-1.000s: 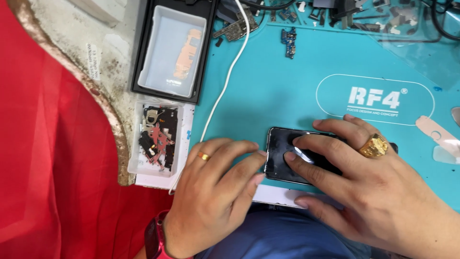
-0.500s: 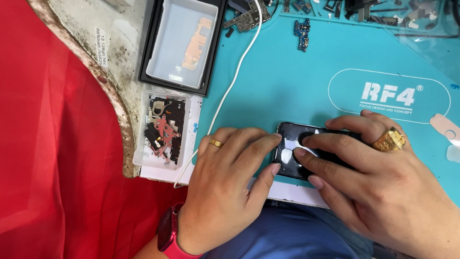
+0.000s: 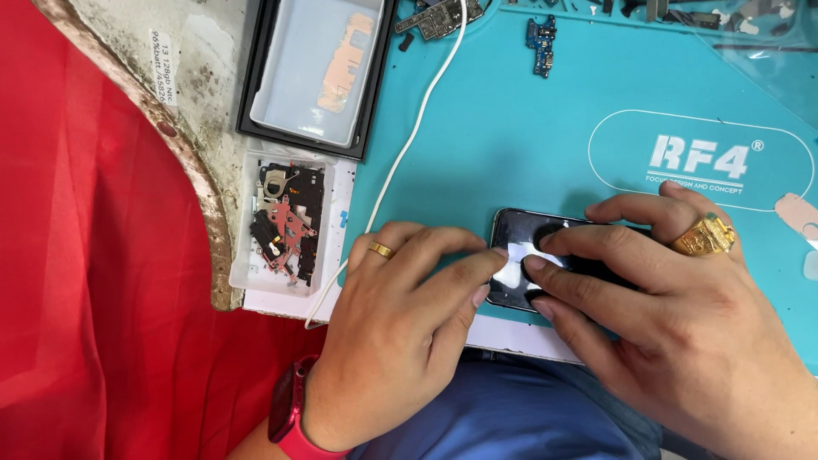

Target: Attaching and securing a screen frame to a foldable mobile phone, followed by cleaning and inspection.

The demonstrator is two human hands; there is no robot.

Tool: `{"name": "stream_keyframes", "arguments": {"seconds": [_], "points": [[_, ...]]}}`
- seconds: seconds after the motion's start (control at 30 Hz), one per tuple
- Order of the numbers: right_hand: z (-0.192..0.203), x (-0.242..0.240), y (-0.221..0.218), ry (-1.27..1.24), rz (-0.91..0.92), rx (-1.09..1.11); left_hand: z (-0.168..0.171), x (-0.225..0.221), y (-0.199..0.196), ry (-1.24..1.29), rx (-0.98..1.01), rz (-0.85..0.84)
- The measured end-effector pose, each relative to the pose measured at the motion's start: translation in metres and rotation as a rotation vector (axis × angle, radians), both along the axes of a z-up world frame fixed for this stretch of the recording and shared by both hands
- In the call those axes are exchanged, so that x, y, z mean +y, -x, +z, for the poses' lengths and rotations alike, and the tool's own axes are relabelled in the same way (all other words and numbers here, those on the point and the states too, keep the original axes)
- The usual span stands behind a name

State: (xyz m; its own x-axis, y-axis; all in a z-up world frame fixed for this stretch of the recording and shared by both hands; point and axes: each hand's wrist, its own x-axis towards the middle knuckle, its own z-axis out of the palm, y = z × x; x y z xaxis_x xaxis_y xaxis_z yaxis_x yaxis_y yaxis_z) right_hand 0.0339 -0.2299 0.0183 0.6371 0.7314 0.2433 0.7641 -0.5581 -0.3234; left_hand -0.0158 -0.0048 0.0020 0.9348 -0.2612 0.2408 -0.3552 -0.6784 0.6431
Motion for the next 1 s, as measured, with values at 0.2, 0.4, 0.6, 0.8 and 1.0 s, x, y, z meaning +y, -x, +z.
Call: {"name": "stream_keyframes", "arguments": {"seconds": [0.2, 0.4, 0.6, 0.8, 1.0], "points": [[0.0, 0.0, 0.001, 0.042, -0.035, 0.002, -0.008, 0.005, 0.006, -0.074, -0.084, -0.068], [0.0, 0.003, 0.003, 0.019, -0.052, -0.004, -0.012, 0.008, 0.01, -0.122, -0.169, -0.103], [-0.001, 0.002, 0.006, 0.022, -0.071, -0.004, -0.003, 0.006, 0.007, -0.026, -0.11, -0.066], [0.0, 0.002, 0.006, -0.017, -0.048, -0.005, 0.005, 0.0, -0.013, 0.184, -0.023, -0.023], [-0.003, -0.002, 0.006, -0.039, -0.031, -0.027, 0.004, -0.008, -0.023, -0.009, -0.004, -0.025]]}}
